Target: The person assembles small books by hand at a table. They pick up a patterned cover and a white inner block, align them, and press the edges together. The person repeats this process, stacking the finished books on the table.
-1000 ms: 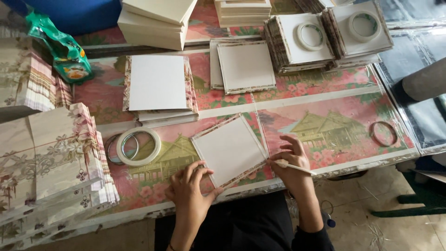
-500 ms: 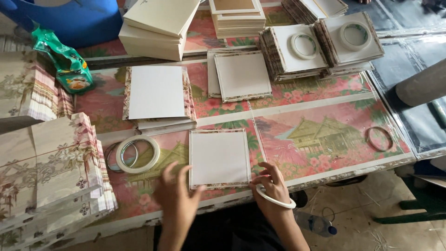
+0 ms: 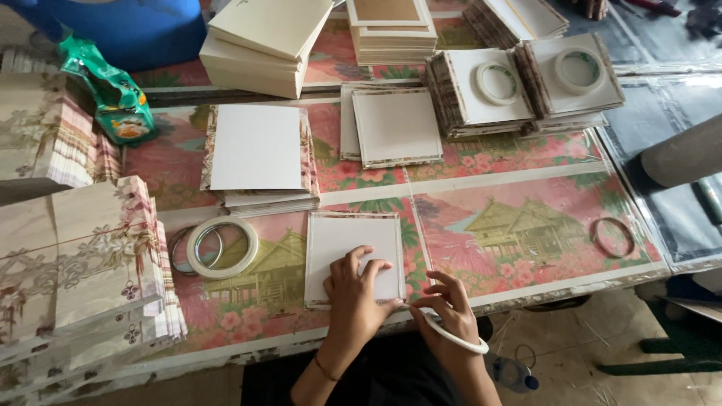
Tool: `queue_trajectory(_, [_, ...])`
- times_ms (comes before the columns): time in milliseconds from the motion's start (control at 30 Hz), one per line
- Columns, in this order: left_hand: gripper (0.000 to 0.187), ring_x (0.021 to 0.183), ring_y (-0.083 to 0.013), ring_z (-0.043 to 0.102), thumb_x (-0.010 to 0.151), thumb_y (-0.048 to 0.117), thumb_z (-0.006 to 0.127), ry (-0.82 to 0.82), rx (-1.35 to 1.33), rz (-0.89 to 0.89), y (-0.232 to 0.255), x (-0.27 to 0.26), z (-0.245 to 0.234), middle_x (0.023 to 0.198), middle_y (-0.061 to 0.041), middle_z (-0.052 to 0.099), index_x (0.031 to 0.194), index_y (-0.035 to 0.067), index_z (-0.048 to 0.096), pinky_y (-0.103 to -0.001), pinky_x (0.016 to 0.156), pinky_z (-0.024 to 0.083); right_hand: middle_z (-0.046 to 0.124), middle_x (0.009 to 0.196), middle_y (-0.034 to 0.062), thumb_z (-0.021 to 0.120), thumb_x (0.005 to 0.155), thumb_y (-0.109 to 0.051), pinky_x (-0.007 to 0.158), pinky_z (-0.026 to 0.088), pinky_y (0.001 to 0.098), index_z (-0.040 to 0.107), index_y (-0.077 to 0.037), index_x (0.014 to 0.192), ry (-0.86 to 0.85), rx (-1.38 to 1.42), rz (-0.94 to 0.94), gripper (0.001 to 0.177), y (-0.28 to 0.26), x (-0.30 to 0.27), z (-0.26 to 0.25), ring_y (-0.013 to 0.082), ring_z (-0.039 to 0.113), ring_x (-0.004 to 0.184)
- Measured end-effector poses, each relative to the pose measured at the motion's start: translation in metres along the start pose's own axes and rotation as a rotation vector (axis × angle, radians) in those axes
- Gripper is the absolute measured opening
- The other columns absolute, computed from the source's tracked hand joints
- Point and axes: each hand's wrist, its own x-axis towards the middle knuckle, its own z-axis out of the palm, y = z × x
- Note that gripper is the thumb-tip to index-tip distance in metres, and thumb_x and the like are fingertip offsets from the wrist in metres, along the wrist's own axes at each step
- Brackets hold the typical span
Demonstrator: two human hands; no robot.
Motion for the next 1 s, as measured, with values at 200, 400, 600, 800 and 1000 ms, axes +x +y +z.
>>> queue_trajectory(200, [0.072,0.13,-0.0325,0.049,0.055,0.035,0.105,0.049,0.011,-0.002,-0.002,0.001,0.007,0.149,0.004,0.049,0.118,0.032,0.071,-0.056,0.091,0.046,0.068,0.133,0.0111,0.075,0.095,-0.015,0.092,0.058,0.0337,0.079,-0.01,0.091,0.041,0.011,-0.009,0.008,-0.051,-0.008,-0.015,0.0218,0.073,0.11])
queue_trajectory(400, [0.068,0.158,-0.0393,0.034,0.076,0.051,0.091,0.218,0.239,0.203,-0.008,-0.028,0.012,0.17,-0.001,0.046,0.136,0.032,0.067,-0.07,0.118,0.028,0.081,0.091,-0.0082,0.078,0.092,-0.023,0.08,0.059,0.024,0.08,-0.022,0.098,0.056,-0.092,0.218,0.006,-0.022,-0.041,-0.036,0.0084,0.077,0.083])
queue_trajectory(600, [0.09,0.162,-0.0452,0.018,0.081,0.076,0.08,-0.027,0.19,0.355,-0.016,-0.084,0.029,0.178,-0.009,0.03,0.152,0.024,0.061,-0.079,0.118,0.01,0.099,0.106,-0.0095,0.082,0.081,-0.05,0.086,0.065,0.0303,0.056,-0.039,0.139,-0.294,0.072,0.939,0.065,0.0,-0.068,-0.004,0.014,0.094,0.084])
queue_trajectory(800, [0.067,0.145,-0.0414,0.05,0.1,0.053,0.071,-0.007,-0.284,0.398,-0.018,-0.08,-0.035,0.167,-0.016,0.051,0.15,0.01,0.061,-0.055,0.119,0.038,0.085,0.096,0.0161,0.086,0.082,-0.001,0.072,0.063,0.0316,0.057,-0.016,0.143,0.172,0.591,0.697,0.069,0.02,-0.039,-0.003,0.0209,0.079,0.081])
queue_trajectory(1000, [0.033,0.137,-0.0315,0.054,0.101,0.034,0.07,0.218,-0.185,0.163,-0.041,-0.07,-0.08,0.15,-0.007,0.067,0.127,0.013,0.074,-0.048,0.116,0.043,0.047,0.144,0.0064,0.071,0.094,0.007,0.065,0.062,0.0305,0.056,-0.012,0.126,0.298,0.795,0.211,0.041,0.01,0.111,-0.039,0.0207,0.068,0.104])
